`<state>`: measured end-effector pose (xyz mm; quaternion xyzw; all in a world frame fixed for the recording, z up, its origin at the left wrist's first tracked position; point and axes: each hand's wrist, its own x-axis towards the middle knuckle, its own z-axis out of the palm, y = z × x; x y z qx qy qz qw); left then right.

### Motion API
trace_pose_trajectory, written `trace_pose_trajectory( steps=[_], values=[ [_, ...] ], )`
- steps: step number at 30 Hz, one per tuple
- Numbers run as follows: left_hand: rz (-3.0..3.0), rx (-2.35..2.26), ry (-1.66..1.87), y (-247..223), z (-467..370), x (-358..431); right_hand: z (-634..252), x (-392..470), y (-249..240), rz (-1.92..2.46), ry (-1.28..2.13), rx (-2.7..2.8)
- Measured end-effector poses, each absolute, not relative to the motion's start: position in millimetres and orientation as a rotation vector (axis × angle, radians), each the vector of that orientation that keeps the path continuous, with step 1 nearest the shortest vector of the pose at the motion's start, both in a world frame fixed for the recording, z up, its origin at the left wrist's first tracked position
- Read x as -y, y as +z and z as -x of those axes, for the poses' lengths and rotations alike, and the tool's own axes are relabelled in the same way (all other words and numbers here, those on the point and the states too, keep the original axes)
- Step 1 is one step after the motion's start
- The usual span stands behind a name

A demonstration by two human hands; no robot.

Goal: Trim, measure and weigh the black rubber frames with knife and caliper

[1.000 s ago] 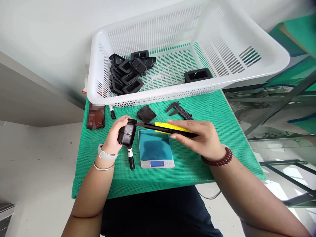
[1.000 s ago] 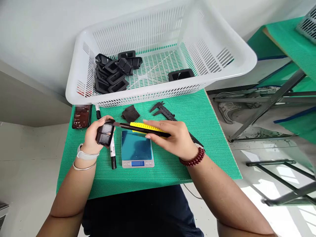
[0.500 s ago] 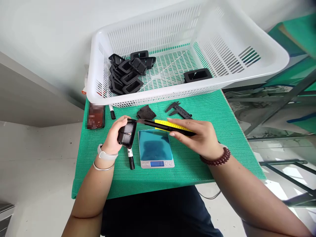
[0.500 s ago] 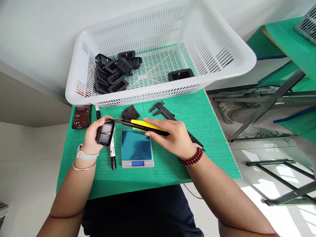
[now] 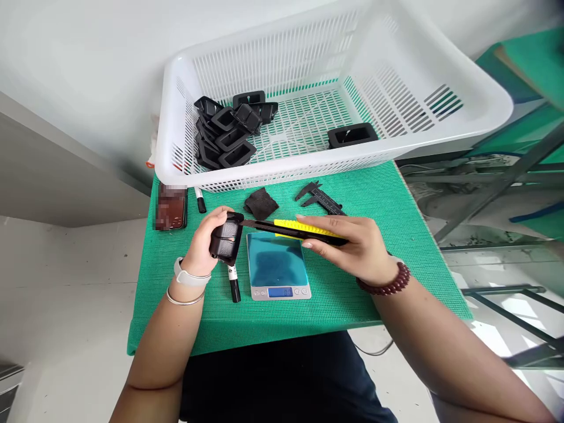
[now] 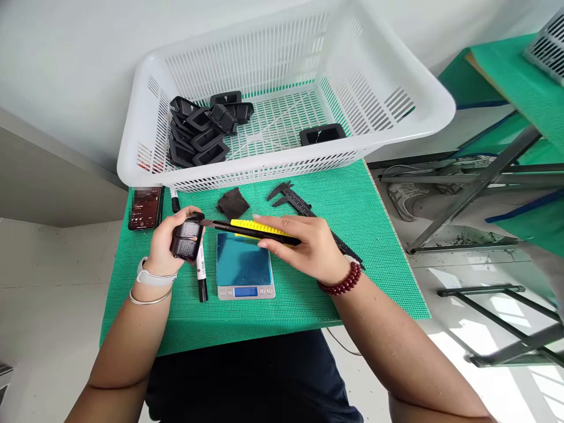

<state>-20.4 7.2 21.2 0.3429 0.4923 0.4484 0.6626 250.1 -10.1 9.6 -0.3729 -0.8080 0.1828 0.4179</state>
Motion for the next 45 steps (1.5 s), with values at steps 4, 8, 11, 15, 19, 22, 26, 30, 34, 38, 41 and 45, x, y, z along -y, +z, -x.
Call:
trace_pose_trajectory(
  steps=[4, 8, 11, 15, 19, 22, 26, 30, 34, 38, 41, 45],
  values=[
    [-0.763, -1.124, 1.007, 20.6, 20.5, -7.4, -249.9, 10.1, 8.4, 0.991, 0.429, 2.012],
    [-0.782, -1.104, 1.017, 19.9, 20.6, -8.0, -249.9, 10.5, 6.5, 0.923, 0.452, 2.042],
    [-0.772, -1.110, 1.024, 20.1, 20.7, -7.6, -249.5, 10.6, 6.4, 0.927, 0.463, 2.050],
    [-0.744, -1.114, 1.016, 20.9, 19.9, -7.1, -249.5, 10.8, 7.8, 0.981, 0.447, 1.990],
    [-0.669, -1.143, 1.130, 18.6, 18.3, -8.4, -249.2, 11.5, 8.8, 0.826, 0.570, 2.078],
    [-0.577, -1.193, 1.209, 16.5, 17.2, -9.5, -248.1, 12.0, 8.9, 0.772, 0.661, 2.121],
    [-0.525, -1.243, 1.296, 16.1, 15.2, -9.8, -247.2, 12.2, 8.4, 0.791, 0.702, 2.150],
    [-0.530, -1.255, 1.325, 16.3, 14.0, -9.8, -247.1, 12.4, 7.6, 0.825, 0.665, 2.129],
    [-0.521, -1.242, 1.327, 16.1, 14.7, -10.3, -246.7, 12.5, 7.5, 0.814, 0.653, 2.130],
    [-0.548, -1.267, 1.301, 16.0, 15.5, -10.3, -246.1, 12.1, 7.3, 0.847, 0.619, 2.121],
    [-0.589, -1.261, 1.307, 15.2, 15.8, -10.4, -246.1, 11.8, 7.5, 0.878, 0.588, 2.099],
    [-0.593, -1.258, 1.300, 13.8, 16.2, -10.7, -245.9, 11.5, 7.8, 0.795, 0.626, 2.130]
  ],
)
